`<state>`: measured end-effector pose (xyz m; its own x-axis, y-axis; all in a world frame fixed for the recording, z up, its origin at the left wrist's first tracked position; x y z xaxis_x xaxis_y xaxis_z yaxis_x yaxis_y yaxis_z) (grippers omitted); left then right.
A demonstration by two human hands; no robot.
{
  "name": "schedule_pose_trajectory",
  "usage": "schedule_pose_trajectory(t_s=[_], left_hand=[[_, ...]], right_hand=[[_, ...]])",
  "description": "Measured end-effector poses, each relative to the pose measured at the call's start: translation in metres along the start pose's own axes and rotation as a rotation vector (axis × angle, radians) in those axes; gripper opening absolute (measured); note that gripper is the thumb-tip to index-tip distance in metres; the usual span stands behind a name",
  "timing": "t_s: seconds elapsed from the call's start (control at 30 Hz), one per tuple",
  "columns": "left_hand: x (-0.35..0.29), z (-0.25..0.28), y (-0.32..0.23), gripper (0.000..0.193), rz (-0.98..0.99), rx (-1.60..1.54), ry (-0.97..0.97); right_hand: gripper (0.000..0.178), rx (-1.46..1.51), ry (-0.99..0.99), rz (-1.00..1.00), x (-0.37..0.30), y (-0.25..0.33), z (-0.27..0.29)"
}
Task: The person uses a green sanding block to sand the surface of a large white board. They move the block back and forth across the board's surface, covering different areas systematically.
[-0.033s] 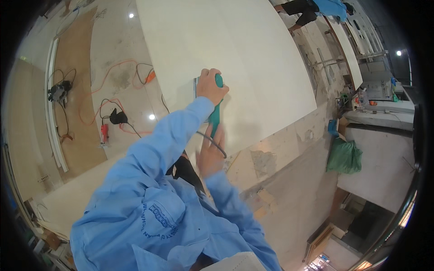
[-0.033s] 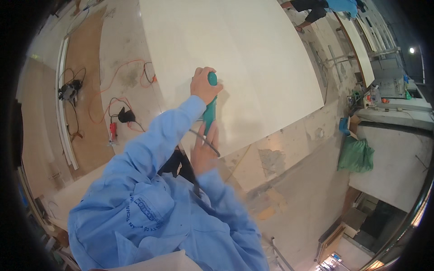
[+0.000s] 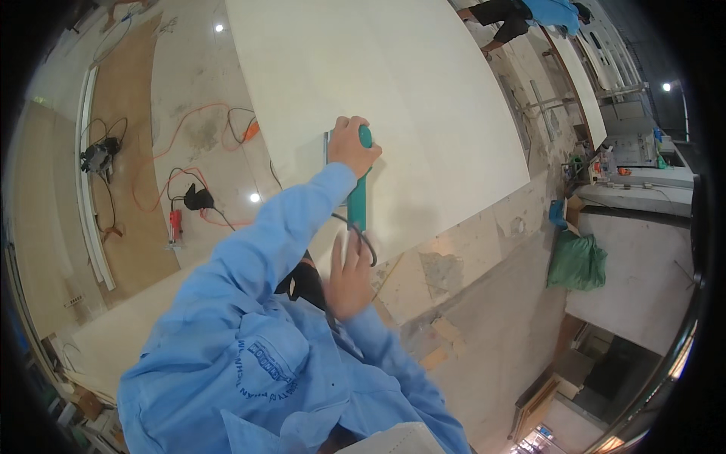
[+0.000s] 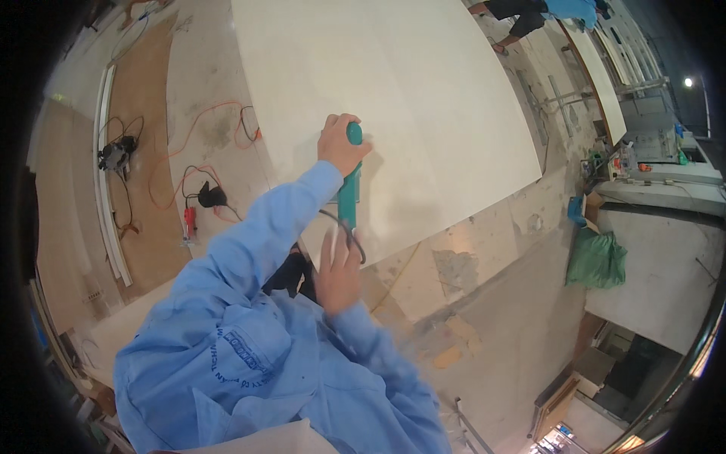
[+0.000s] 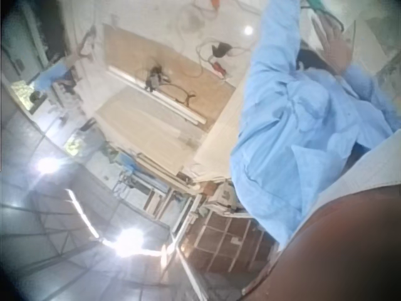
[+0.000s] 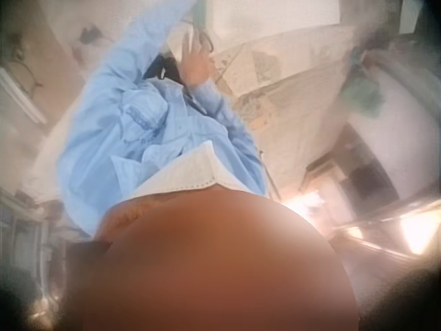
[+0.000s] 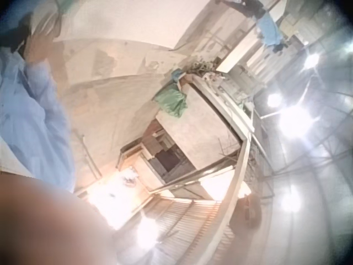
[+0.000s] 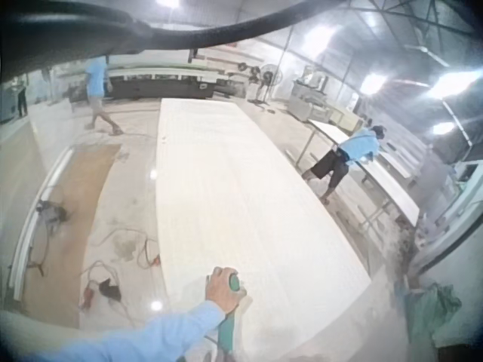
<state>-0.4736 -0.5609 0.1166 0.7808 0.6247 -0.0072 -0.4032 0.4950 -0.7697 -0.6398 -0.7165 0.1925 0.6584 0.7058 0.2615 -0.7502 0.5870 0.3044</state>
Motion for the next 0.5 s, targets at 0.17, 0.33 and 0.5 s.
schedule_pose_trajectory(t_s=[0.17,0.33,0.5], left_hand=[[0.001,-0.007,-0.005,0.043,-0.017,-0.034,0.05],[0.005,-0.022,-0.014,0.041,-0.138,0.02,0.069],[0.012,-0.032,-0.021,0.048,-0.133,0.069,0.155]], right_hand=[[0.029,0.74,0.323,-0.45,-0.042,-0.05,0.065],[0.045,1.017,0.015,-0.791,0.059,-0.153,-0.025],[0.06,0.991,0.079,-0.813,0.057,-0.121,-0.097]])
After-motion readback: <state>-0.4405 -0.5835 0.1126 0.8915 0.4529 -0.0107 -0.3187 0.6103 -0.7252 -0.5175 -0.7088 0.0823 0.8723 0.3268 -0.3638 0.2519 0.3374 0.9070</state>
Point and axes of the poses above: each hand's wrist, its own x-axis towards the middle knuckle, its own z-axis out of the back of the hand, y = z × x, the point moved 2 cm from there along x, towards the middle knuckle, and after that the axes turned 10 degrees about x, right-handed, at the moved point
